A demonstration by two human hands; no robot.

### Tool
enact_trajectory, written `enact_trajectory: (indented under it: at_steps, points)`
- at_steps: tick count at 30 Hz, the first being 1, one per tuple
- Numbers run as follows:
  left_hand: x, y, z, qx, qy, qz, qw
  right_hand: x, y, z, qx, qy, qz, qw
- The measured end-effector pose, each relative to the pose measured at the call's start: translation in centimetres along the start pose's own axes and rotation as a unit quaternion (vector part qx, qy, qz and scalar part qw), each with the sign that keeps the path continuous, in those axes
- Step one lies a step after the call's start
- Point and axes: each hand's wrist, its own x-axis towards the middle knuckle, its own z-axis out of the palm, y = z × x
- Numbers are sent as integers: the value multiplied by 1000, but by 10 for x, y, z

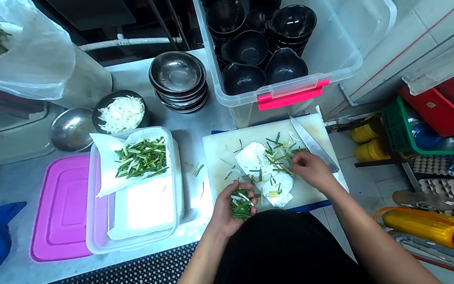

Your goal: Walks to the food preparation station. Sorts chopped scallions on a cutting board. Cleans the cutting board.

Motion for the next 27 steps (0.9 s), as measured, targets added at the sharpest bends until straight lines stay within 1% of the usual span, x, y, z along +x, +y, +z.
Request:
enact_trajectory:
  at_steps: [3, 5, 8, 11, 14, 17, 19, 21, 24, 25, 27]
  points:
    - [0, -1, -4, -7, 2, -1, 1000, -9, 2, -17, 177, 20, 9, 984]
    - [1, -2, -2, -3, 11, -3, 1000, -12, 5, -28, 243, 23, 7, 970]
    - [2, -1, 1, 7, 12, -4, 1000, -13, 13, -37, 257, 23, 15, 966]
    - [3, -1, 2, 12, 11, -8, 1000, -18, 14, -37, 240, 11, 44, 970]
    - [3, -1, 2, 10, 12, -11, 1000, -21, 22, -28, 176, 17, 59, 983]
    - [3, -1, 1, 14, 17, -6, 1000, -14, 28, -25, 20, 64, 46, 997]
    - [2, -1, 1, 9, 17, -4, 1000, -11, 29, -20, -71, 81, 4, 994]
    - [2, -1, 1, 5, 21, -5, 1000, -10, 27, -13, -145, 56, -60, 986]
    - [4, -1, 3, 14, 21, -10, 1000, -3, 27, 1, -250, 7, -142, 958]
    - [3, -1, 4, 18, 20, -10, 1000, -1, 27, 2, -266, -13, -146, 953]
    - [3, 0, 6, 23, 20, -9, 999, 2, 28, 1, -275, -22, -142, 951]
